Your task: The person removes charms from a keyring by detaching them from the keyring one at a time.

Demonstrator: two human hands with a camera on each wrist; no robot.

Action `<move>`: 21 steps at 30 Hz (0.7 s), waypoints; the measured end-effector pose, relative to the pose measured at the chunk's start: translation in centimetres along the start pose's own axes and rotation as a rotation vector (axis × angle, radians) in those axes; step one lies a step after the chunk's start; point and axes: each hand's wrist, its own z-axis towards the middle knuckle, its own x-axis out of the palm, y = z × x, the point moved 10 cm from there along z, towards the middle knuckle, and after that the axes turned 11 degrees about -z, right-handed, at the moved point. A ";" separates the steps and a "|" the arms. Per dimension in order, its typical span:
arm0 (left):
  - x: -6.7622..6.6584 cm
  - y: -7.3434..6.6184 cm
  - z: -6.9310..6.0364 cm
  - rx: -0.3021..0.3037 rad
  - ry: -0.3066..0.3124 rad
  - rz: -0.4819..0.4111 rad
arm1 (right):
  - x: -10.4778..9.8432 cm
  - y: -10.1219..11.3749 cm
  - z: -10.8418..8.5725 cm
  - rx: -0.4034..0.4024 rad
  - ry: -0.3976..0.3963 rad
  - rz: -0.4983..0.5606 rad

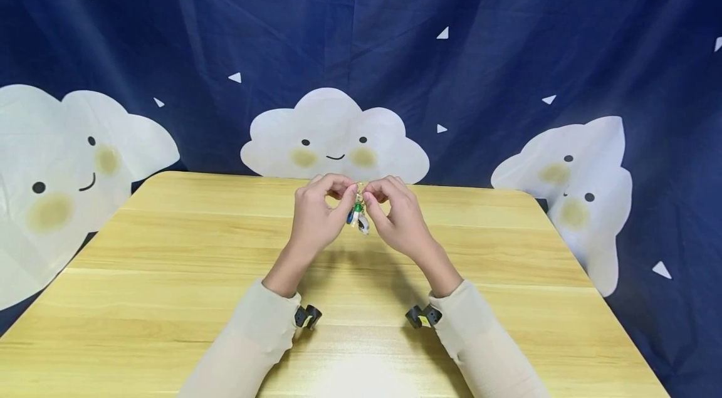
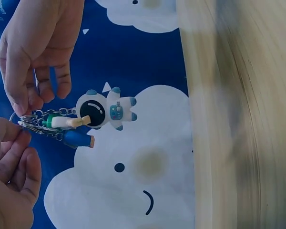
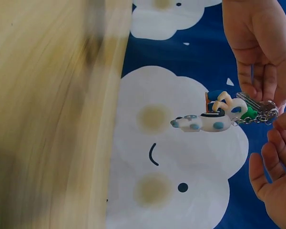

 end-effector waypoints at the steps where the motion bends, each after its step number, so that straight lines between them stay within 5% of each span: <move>1: 0.1 0.0 0.0 -0.002 0.001 -0.012 | 0.0 0.0 0.0 -0.001 -0.005 0.003; 7: 0.3 0.0 0.1 0.003 0.012 -0.043 | -0.2 0.1 0.1 -0.012 -0.021 0.015; 21: 0.4 -1.4 0.0 0.175 0.090 0.162 | -0.2 0.5 0.1 -0.035 0.008 0.008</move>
